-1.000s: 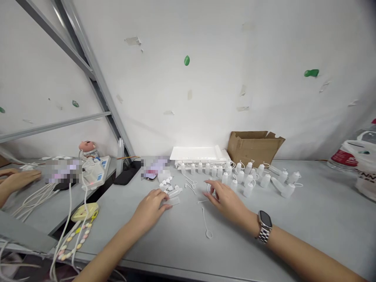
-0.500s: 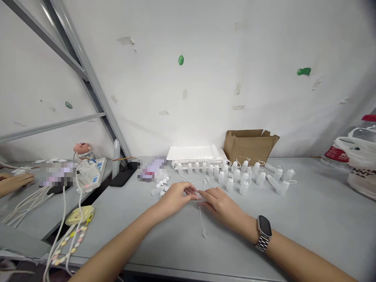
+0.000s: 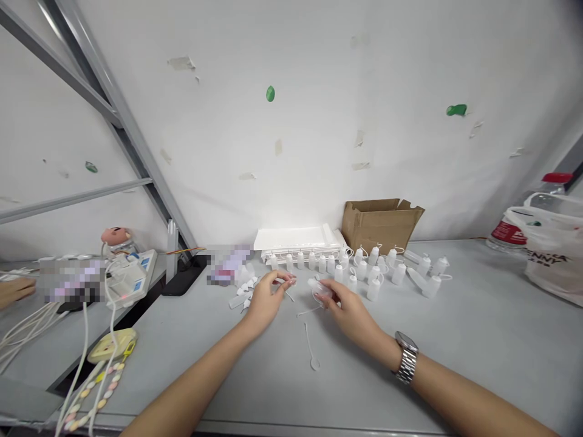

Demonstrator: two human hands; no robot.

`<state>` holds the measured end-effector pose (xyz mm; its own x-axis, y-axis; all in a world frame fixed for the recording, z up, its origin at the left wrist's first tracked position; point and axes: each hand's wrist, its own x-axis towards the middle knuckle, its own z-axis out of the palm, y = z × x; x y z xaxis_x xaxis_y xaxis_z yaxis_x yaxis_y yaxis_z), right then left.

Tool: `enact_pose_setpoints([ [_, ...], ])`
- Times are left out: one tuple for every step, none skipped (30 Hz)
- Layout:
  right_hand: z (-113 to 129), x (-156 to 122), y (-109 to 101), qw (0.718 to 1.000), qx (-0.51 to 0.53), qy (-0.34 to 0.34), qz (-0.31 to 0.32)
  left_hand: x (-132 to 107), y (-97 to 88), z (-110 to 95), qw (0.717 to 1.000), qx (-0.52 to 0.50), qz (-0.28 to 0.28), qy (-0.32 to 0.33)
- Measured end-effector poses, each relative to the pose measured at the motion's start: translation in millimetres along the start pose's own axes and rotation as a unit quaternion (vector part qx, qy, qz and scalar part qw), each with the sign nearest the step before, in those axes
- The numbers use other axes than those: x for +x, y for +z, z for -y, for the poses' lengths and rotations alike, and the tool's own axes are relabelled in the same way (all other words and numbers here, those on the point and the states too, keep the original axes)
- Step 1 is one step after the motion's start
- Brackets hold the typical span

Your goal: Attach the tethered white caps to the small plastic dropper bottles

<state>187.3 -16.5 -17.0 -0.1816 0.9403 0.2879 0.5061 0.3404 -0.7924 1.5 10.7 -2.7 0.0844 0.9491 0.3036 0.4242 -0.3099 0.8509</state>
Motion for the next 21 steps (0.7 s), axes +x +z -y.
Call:
enact_pose_setpoints([
  [3.5, -1.7, 0.5, 1.000, 0.016, 0.009, 0.012, -2.0, -0.4, -3.3, 0.998, -0.059, 0.009, -0.015],
  [6.8, -3.4, 1.0, 0.999, 0.031, 0.012, 0.022, -4.0, -0.3, -5.8, 0.994, -0.107, 0.019, -0.028],
  [9.7, -5.0, 1.3, 0.999, 0.043, 0.012, 0.030, -5.9, 0.2, -7.5, 0.989, -0.140, 0.026, -0.039],
  [12.1, -6.6, 1.5, 0.998, 0.051, 0.011, 0.034, -7.6, 0.9, -8.4, 0.985, -0.161, 0.029, -0.048],
  [13.8, -7.9, 1.7, 0.998, 0.055, 0.009, 0.036, -8.9, 1.8, -8.8, 0.984, -0.169, 0.029, -0.056],
  [15.0, -9.0, 1.9, 0.998, 0.055, 0.008, 0.037, -10.0, 2.8, -8.9, 0.983, -0.168, 0.024, -0.064],
  [15.7, -9.8, 2.1, 0.998, 0.053, 0.005, 0.040, -10.9, 3.7, -8.9, 0.984, -0.160, 0.018, -0.070],
  [16.0, -10.4, 2.3, 0.998, 0.048, 0.002, 0.043, -11.7, 4.6, -8.9, 0.986, -0.148, 0.011, -0.075],
  [16.2, -10.8, 2.6, 0.998, 0.042, -0.002, 0.048, -12.4, 5.5, -9.0, 0.988, -0.133, 0.004, -0.076],
  [16.2, -11.0, 3.0, 0.998, 0.035, -0.008, 0.053, -13.2, 6.4, -9.4, 0.990, -0.118, -0.004, -0.075],
  [16.2, -11.2, 3.4, 0.998, 0.028, -0.014, 0.058, -14.0, 7.3, -9.8, 0.992, -0.105, -0.010, -0.072],
  [16.1, -11.3, 3.9, 0.998, 0.022, -0.018, 0.061, -14.9, 8.4, -10.3, 0.993, -0.098, -0.012, -0.071],
  [16.0, -11.2, 4.4, 0.998, 0.014, -0.021, 0.063, -15.9, 9.4, -10.7, 0.993, -0.097, -0.011, -0.073],
  [15.7, -11.1, 4.7, 0.998, 0.008, -0.022, 0.063, -16.9, 10.5, -11.0, 0.992, -0.102, -0.007, -0.075],
  [15.4, -10.9, 5.0, 0.998, 0.002, -0.022, 0.062, -17.8, 11.5, -11.2, 0.991, -0.112, -0.003, -0.078],
  [15.1, -10.6, 5.0, 0.998, -0.003, -0.021, 0.060, -18.7, 12.4, -11.4, 0.989, -0.124, 0.000, -0.078],
  [14.6, -10.2, 5.0, 0.998, -0.008, -0.022, 0.057, -19.5, 13.0, -11.6, 0.988, -0.138, 0.001, -0.074],
  [14.1, -9.8, 4.8, 0.998, -0.012, -0.023, 0.052, -20.0, 13.3, -12.0, 0.986, -0.152, 0.000, -0.069],
  [13.6, -9.5, 4.5, 0.998, -0.016, -0.024, 0.047, -20.3, 13.3, -12.7, 0.984, -0.165, 0.000, -0.064],
  [13.1, -9.2, 4.3, 0.999, -0.020, -0.025, 0.042, -20.3, 13.0, -13.6, 0.982, -0.177, 0.002, -0.061],
  [12.5, -9.1, 4.2, 0.999, -0.024, -0.025, 0.037, -20.2, 12.4, -14.8, 0.980, -0.187, 0.003, -0.062],
])
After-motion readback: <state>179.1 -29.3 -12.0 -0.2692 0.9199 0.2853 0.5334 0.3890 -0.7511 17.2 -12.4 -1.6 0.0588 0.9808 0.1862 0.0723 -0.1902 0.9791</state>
